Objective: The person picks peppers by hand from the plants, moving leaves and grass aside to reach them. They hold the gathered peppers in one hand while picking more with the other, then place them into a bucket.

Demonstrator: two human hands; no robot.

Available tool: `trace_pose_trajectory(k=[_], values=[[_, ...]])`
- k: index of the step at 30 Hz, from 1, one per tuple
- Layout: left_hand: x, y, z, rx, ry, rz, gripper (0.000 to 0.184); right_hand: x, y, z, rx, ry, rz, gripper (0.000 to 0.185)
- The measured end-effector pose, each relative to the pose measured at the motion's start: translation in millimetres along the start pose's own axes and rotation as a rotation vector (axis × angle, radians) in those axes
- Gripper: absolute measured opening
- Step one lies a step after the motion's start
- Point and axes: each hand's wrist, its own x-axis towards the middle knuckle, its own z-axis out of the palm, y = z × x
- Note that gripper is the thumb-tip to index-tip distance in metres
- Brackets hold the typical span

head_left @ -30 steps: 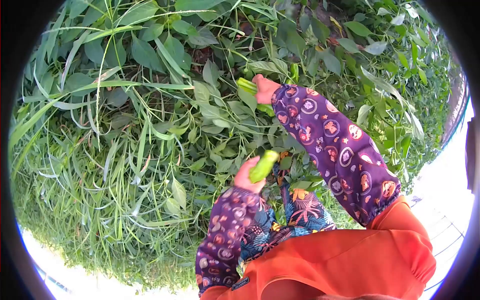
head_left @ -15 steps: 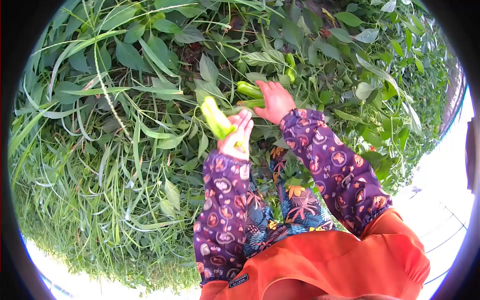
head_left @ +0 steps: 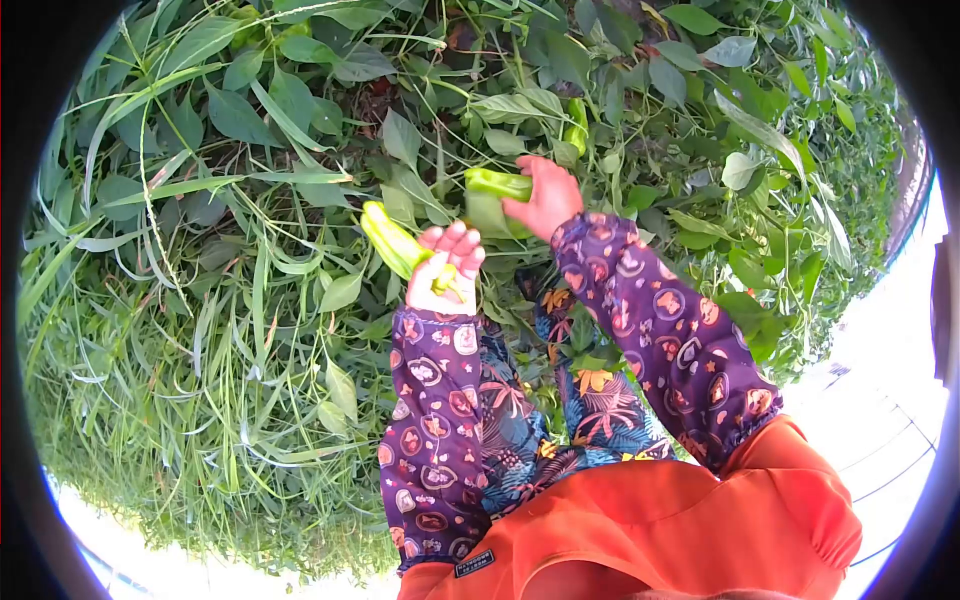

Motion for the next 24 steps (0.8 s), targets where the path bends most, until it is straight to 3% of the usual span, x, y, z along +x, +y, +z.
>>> trace_pose_trajectory(k=[2,4,6,8,10,11,12,14,15,16,18,19,22,24], values=[[9.4,1.2,22.9,0.105,0.045,0.105,0.032,-19.2,-4.0,0.6,-0.103,0.237,-0.358,0.053],[23.0,7.8,28.3,0.444,0.244,0.151,0.043,-27.7,-6.7,0.3,-0.030,0.288,-0.424,0.051],[28.7,17.8,39.9,0.863,0.241,0.160,0.051,-30.8,-9.0,-1.3,0.004,0.263,-0.536,0.048],[39.9,27.5,37.0,1.022,0.164,-0.096,0.055,-30.2,-9.5,-0.4,0.034,0.257,-0.590,0.040],[56.3,23.6,29.2,1.462,0.051,-0.072,0.056,-29.1,-5.5,4.5,-0.021,0.042,-0.761,0.034],[71.8,21.6,-3.6,1.553,0.025,-0.082,0.061,-27.9,-3.9,7.4,0.045,0.019,-0.713,0.027],[73.9,23.9,13.1,1.422,0.215,-0.375,0.068,-25.7,-1.0,7.7,0.046,0.029,-0.713,0.027],[81.1,22.9,8.4,1.462,0.277,-0.451,0.067,-21.3,6.5,8.3,0.173,0.079,-0.531,0.027],[82.5,19.4,4.9,1.501,0.345,-0.482,0.061,-22.3,6.9,5.1,0.131,0.046,-0.450,0.038],[90.5,23.7,-15.4,1.325,0.125,-0.615,0.057,-24.1,6.9,3.9,0.129,0.046,-0.442,0.038],[86.8,16.8,-12.9,1.153,0.135,-0.631,0.048,-30.7,12.2,3.8,-0.094,0.199,-0.311,0.051],[85.8,13.9,-10.6,1.149,0.130,-0.635,0.048,-29.4,26.8,7.7,-0.070,0.054,-0.207,0.059],[85.7,4.4,14.0,1.149,0.292,-0.544,0.039,-37.5,36.1,5.0,0.012,0.012,-0.242,0.059],[90.2,-0.4,15.5,1.058,0.161,-0.556,0.035,-41.3,27.8,3.1,-0.027,0.013,-0.395,0.061]])
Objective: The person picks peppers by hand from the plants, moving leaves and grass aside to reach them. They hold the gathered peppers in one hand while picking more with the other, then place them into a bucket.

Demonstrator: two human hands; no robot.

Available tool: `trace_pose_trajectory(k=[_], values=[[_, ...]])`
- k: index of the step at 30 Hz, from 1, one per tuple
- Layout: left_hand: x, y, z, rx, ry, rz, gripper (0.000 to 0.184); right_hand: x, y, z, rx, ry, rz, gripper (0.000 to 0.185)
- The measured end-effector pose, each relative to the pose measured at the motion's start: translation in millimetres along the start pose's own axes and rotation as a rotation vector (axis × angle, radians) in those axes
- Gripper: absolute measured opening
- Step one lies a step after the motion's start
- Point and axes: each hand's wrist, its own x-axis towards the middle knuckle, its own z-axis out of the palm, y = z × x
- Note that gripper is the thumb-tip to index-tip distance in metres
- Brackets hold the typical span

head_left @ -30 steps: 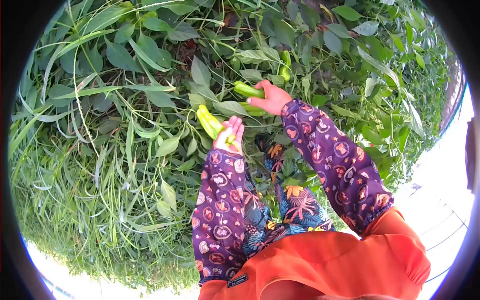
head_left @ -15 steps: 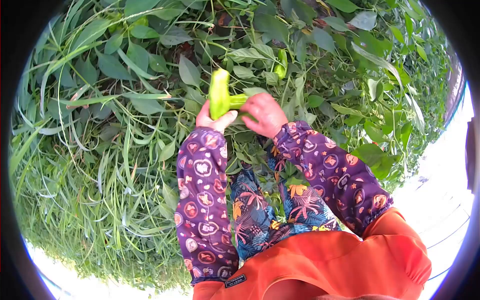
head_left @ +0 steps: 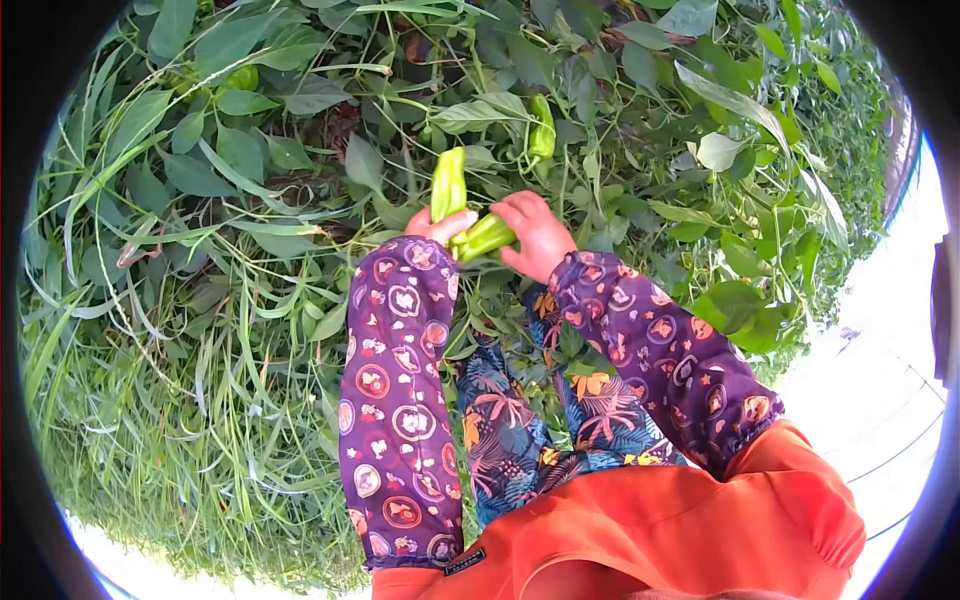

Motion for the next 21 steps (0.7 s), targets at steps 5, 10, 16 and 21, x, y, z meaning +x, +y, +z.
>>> trace_pose_trajectory(k=[5,10,16,21], values=[[-1.1,15.2,5.3,0.397,-0.321,-0.011,0.050,-0.1,-12.0,3.8,0.017,-0.043,0.044,0.063],[-11.3,4.8,3.9,0.341,-0.174,-0.107,0.069,5.3,-17.2,3.1,0.152,0.019,0.198,0.070],[-32.5,-44.9,-5.9,-0.042,-0.154,0.062,0.092,-4.9,-9.1,-0.8,0.149,-0.253,0.018,0.065],[-102.3,-62.1,13.5,0.106,0.042,-0.064,0.067,-16.0,-1.0,0.0,0.097,-0.285,-0.131,0.056]])
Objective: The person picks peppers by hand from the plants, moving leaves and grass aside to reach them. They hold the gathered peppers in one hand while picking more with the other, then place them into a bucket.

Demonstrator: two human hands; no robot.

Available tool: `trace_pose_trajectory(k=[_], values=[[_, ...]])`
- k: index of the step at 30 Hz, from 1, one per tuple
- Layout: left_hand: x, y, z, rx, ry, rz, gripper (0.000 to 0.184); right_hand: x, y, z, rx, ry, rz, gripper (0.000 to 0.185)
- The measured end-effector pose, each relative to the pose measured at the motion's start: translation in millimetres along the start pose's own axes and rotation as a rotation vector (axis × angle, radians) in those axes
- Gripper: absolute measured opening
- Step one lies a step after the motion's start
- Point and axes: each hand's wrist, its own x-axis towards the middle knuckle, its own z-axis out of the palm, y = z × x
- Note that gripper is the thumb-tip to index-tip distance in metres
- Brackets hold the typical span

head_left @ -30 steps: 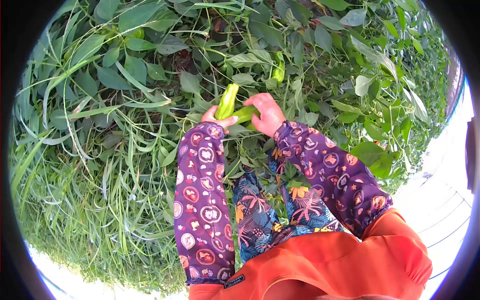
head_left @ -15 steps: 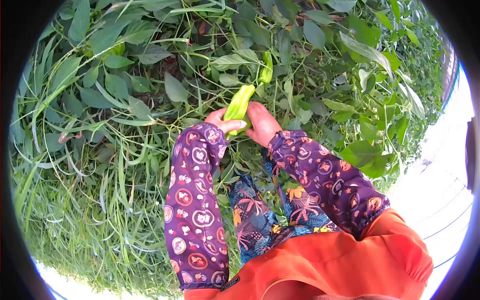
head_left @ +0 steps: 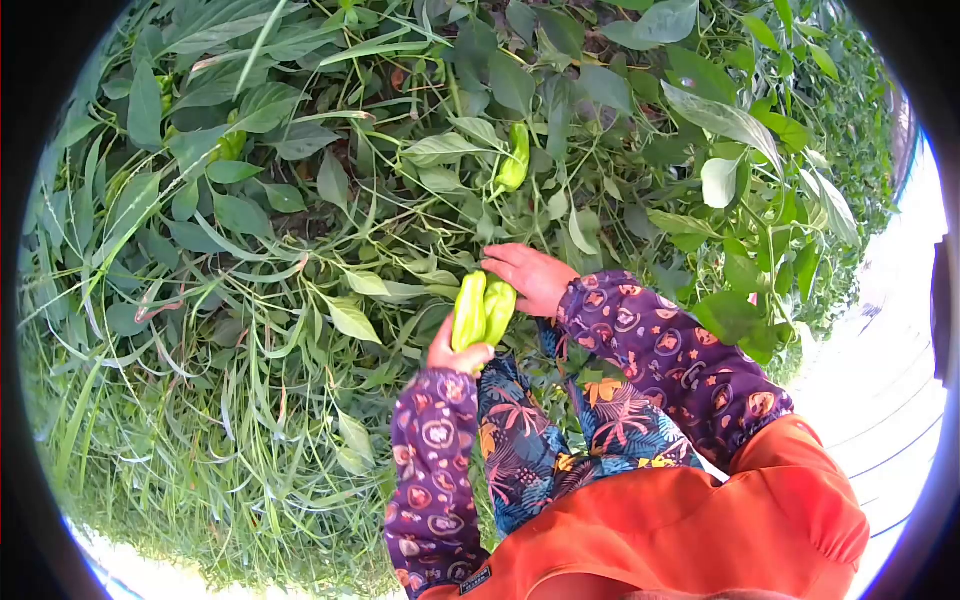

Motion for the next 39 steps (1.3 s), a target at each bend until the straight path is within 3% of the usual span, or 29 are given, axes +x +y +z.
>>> trace_pose_trajectory(k=[2,5,6,8,9,10,12,13,14,15,16,18,19,21,23,24,25,27,28,29,30,31,33,36,37,38,39], values=[[-15.0,-7.5,-0.1,-0.060,-0.058,-0.075,0.058,-6.8,3.6,0.5,-0.064,0.029,-0.106,0.050],[-26.6,-17.9,0.2,-0.194,-0.077,-0.090,0.061,-14.9,4.5,-3.1,-0.138,0.005,-0.114,0.044],[-33.1,-22.3,-3.2,-0.197,-0.080,-0.091,0.061,-13.9,8.4,-10.3,-0.247,0.044,-0.170,0.050],[-50.1,-26.2,-10.4,-0.277,-0.102,-0.088,0.061,-18.6,32.0,-49.0,-0.217,-0.218,0.385,0.057],[-63.5,-27.7,-17.5,-0.311,-0.083,-0.101,0.061,-29.1,56.3,-59.7,-0.224,-0.032,0.401,0.055],[-73.1,-39.8,-38.3,-0.234,-0.112,-0.161,0.062,-37.1,87.7,-62.3,-0.420,-0.066,0.516,0.056],[-91.9,-51.8,-48.9,-0.341,-0.031,-0.098,0.061,-68.7,160.8,-76.4,-0.803,0.019,0.239,0.056],[-94.9,-54.1,-59.3,-0.364,-0.081,-0.174,0.067,-61.9,167.2,-80.3,-0.820,0.043,0.239,0.056],[-93.4,-59.8,-54.2,-0.464,-0.086,-0.046,0.072,-58.7,168.5,-83.3,-0.822,-0.077,0.269,0.056],[-89.1,-63.7,-41.8,-0.566,-0.089,0.075,0.077,-50.2,152.6,-94.0,-0.817,-0.203,0.298,0.057],[-82.0,-65.2,-33.7,-0.624,-0.148,0.076,0.081,-27.9,139.9,-96.8,-0.783,-0.567,0.446,0.065],[-69.4,-65.2,-21.0,-0.670,-0.287,-0.007,0.084,2.4,99.4,-100.6,-0.542,-0.679,0.495,0.071],[-63.8,-69.0,-4.2,-0.748,-0.293,0.089,0.077,0.5,102.2,-95.7,-0.406,-0.553,0.329,0.067],[-51.9,-85.6,0.6,-0.806,-0.461,-0.046,0.078,20.2,75.2,-121.7,-0.089,-0.561,0.347,0.056],[-45.6,-100.0,13.9,-0.895,-0.474,-0.048,0.077,48.7,30.7,-168.9,0.103,-0.680,0.645,0.042],[-40.7,-114.5,15.2,-0.899,-0.494,-0.007,0.075,57.9,32.7,-177.2,0.233,-0.597,0.623,0.025],[-34.3,-130.7,9.8,-0.862,-0.529,-0.011,0.075,69.0,33.0,-196.7,0.576,-0.419,0.557,0.018],[-29.2,-138.1,7.6,-0.922,-0.637,-0.002,0.076,103.3,56.3,-210.7,0.935,0.138,0.254,0.016],[-32.0,-140.8,12.4,-0.991,-0.596,0.024,0.073,128.5,61.3,-220.5,1.123,0.394,0.322,0.019],[-34.7,-144.7,16.8,-1.060,-0.556,0.054,0.071,155.5,91.2,-222.4,1.330,0.595,0.245,0.025],[-32.5,-141.1,18.7,-1.102,-0.587,0.123,0.070,184.8,106.1,-232.2,1.449,0.693,0.367,0.042],[-30.5,-138.2,20.1,-1.143,-0.615,0.194,0.069,205.2,122.0,-232.0,1.569,0.746,0.327,0.067],[-24.7,-137.2,20.9,-1.150,-0.617,0.199,0.069,236.5,123.0,-233.9,1.528,0.807,0.456,0.082],[-23.2,-138.9,19.9,-1.184,-0.628,0.181,0.068,267.7,113.3,-224.0,1.465,0.707,0.495,0.079],[-27.5,-135.7,21.3,-1.196,-0.629,0.170,0.068,270.8,110.2,-221.7,1.429,0.767,0.425,0.081],[-32.3,-133.4,24.4,-1.189,-0.547,0.149,0.067,267.7,108.8,-220.6,1.544,0.769,0.409,0.081],[-26.7,-140.8,19.9,-1.165,-0.614,0.146,0.067,263.5,105.7,-218.5,1.656,0.767,0.390,0.081]])
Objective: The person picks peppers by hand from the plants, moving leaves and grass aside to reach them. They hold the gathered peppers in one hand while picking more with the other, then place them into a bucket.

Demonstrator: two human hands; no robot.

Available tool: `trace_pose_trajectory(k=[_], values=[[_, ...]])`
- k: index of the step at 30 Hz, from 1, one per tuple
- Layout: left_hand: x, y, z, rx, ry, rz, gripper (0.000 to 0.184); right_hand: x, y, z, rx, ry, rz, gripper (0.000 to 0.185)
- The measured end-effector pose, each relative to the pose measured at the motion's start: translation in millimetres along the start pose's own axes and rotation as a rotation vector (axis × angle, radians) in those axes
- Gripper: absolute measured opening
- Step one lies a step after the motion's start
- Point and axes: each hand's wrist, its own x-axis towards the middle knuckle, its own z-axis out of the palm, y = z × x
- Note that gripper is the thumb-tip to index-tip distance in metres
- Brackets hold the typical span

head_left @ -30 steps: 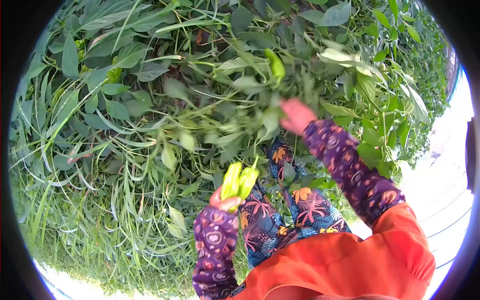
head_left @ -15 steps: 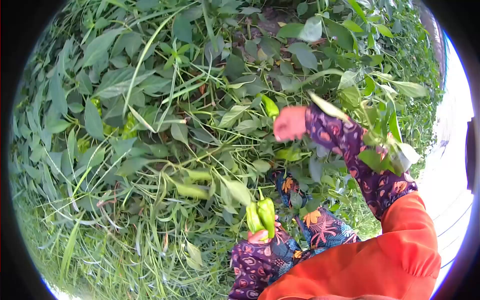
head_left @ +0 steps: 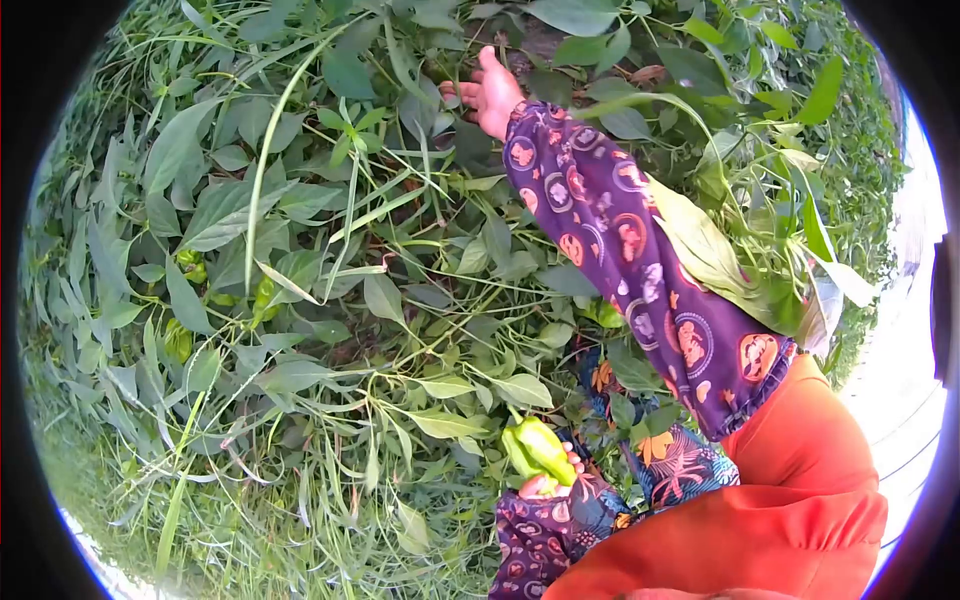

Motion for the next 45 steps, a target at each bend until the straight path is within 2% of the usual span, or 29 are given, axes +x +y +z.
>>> trace_pose_trajectory(k=[3,6,8,9,10,12,13,15,16,18,20,22,23,24,26,28,30,31,32,33,34,36,38,40,41,42,44,45], values=[[4.5,-0.6,-6.3,-0.011,-0.025,-0.006,0.066,-23.4,8.1,-3.3,-0.047,-0.145,-0.050,0.073],[8.0,-0.6,5.9,0.023,0.032,-0.039,0.066,-53.0,30.5,-4.0,-0.071,-0.242,-0.206,0.051],[8.0,-1.8,4.0,0.023,0.070,-0.031,0.065,-75.1,50.4,-2.7,-0.241,-0.306,-0.306,0.035],[10.0,-1.8,11.6,0.035,0.085,-0.023,0.064,-98.8,49.2,2.6,-0.318,-0.315,-0.237,0.035],[11.9,-5.2,13.9,0.044,0.087,0.022,0.064,-107.3,61.0,-0.2,-0.395,-0.366,-0.291,0.035],[18.6,-3.2,20.8,0.002,-0.001,-0.046,0.065,-122.8,74.4,-6.4,-0.590,-0.467,-0.187,0.037],[18.3,-2.6,22.1,0.034,0.039,-0.037,0.066,-121.0,95.1,-13.6,-0.402,-0.527,-0.240,0.038],[16.9,-2.3,22.6,0.070,0.149,-0.014,0.067,-116.3,107.6,-30.9,-0.768,-0.590,-0.428,0.042],[17.3,-1.8,22.2,0.078,0.176,-0.020,0.068,-114.1,116.0,-36.1,-0.827,-0.544,-0.558,0.044],[21.4,4.4,33.1,0.099,0.189,-0.099,0.068,-119.3,108.7,-43.1,-0.953,-0.605,-0.400,0.046],[20.0,10.5,28.1,0.192,0.243,-0.104,0.069,-127.4,100.5,-45.0,-1.093,-0.599,-0.321,0.046],[40.9,20.1,73.8,0.524,0.167,-0.133,0.071,-126.3,115.6,-62.3,-1.243,-0.570,-0.450,0.048],[55.2,30.5,105.3,0.695,0.106,-0.180,0.076,-137.5,106.9,-59.4,-1.378,-0.590,-0.363,0.049],[66.2,33.4,132.9,0.803,0.130,-0.121,0.076,-148.2,98.1,-54.9,-1.511,-0.610,-0.276,0.050],[93.1,39.6,181.0,0.942,0.164,0.162,0.077,-132.9,124.9,-73.6,-1.612,-0.612,-0.556,0.044],[121.6,70.2,180.2,0.895,0.144,0.398,0.073,-130.6,134.1,-84.0,-1.429,-0.552,-0.680,0.041],[141.0,126.4,166.8,0.821,0.134,0.351,0.072,-125.3,146.8,-87.9,-1.337,-0.571,-0.688,0.041],[150.8,154.3,160.4,0.783,0.130,0.327,0.072,-127.9,141.0,-88.4,-1.388,-0.560,-0.668,0.042],[157.0,161.5,164.1,0.734,0.132,0.518,0.063,-131.8,135.7,-89.8,-1.439,-0.546,-0.653,0.042],[156.5,171.6,164.6,0.597,0.171,0.542,0.057,-133.5,133.3,-88.2,-1.379,-0.552,-0.624,0.043],[156.9,182.2,155.6,0.432,0.173,0.529,0.055,-133.1,132.7,-89.6,-1.390,-0.554,-0.701,0.043],[157.8,188.4,133.6,0.249,0.365,0.433,0.051,-132.3,127.6,-92.3,-1.332,-0.610,-0.666,0.042],[162.8,180.2,102.8,0.270,0.433,0.352,0.050,-129.8,126.4,-92.0,-1.365,-0.668,-0.577,0.039],[164.4,155.9,84.7,0.181,0.392,0.275,0.052,-134.7,117.1,-88.0,-1.550,-0.696,-0.564,0.039],[163.3,144.0,72.2,0.165,0.357,0.281,0.054,-133.5,116.3,-86.2,-1.714,-0.683,-0.753,0.032],[162.5,131.6,58.8,0.152,0.320,0.287,0.056,-142.9,108.0,-72.2,-1.724,-0.696,-0.745,0.032],[164.3,111.2,38.3,0.106,0.276,0.317,0.057,-162.7,99.2,-42.9,-2.014,-0.477,-0.309,0.047],[166.1,103.6,33.3,0.066,0.264,0.316,0.058,-164.5,106.1,-36.9,-2.063,-0.346,-0.373,0.063]])
